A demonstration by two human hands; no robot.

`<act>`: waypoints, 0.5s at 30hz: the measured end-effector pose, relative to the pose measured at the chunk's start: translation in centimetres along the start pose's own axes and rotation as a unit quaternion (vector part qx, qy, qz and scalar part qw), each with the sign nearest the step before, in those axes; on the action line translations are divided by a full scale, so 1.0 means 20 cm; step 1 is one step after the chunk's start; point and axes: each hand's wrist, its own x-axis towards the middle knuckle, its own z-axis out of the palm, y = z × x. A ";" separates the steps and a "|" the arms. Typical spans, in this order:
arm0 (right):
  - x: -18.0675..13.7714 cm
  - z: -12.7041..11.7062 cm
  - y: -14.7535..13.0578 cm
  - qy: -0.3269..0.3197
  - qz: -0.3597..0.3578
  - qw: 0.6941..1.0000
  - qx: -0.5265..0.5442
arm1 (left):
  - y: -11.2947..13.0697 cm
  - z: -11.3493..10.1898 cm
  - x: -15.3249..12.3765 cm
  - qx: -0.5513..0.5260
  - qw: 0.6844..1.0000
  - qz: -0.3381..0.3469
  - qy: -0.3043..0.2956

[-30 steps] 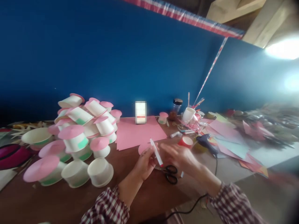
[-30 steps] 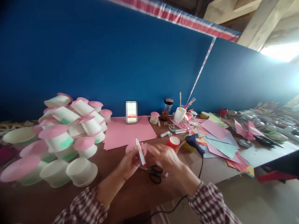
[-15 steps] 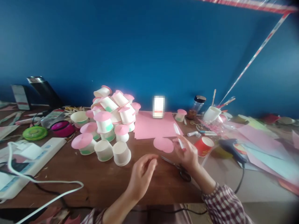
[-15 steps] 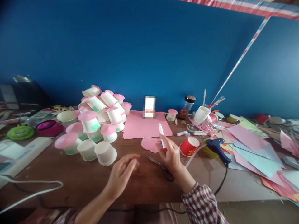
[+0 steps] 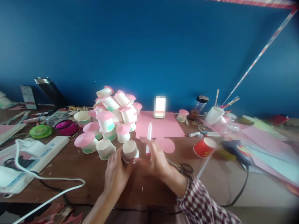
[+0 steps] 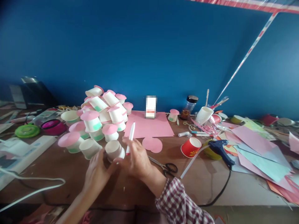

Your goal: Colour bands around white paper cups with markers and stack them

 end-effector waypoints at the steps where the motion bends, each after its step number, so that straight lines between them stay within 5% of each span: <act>1: -0.01 0.04 -0.02 -0.003 -0.003 1.000 0.015 | 0.02 0.01 -0.01 -0.017 1.000 0.011 -0.018; 5: -0.04 0.12 -0.03 0.017 0.053 0.996 0.071 | 0.07 0.04 -0.06 -0.133 0.990 0.022 -0.032; 8: -0.05 0.07 -0.02 0.053 0.108 0.986 0.112 | 0.08 0.04 -0.07 -0.288 0.956 -0.052 -0.014; 12: -0.03 -0.06 -0.05 0.122 0.145 0.971 0.145 | 0.11 -0.01 -0.06 -0.519 0.818 -0.236 -0.074; 15: -0.02 -0.10 -0.07 0.128 0.156 0.967 0.158 | 0.16 -0.04 -0.04 -0.636 0.705 -0.285 -0.131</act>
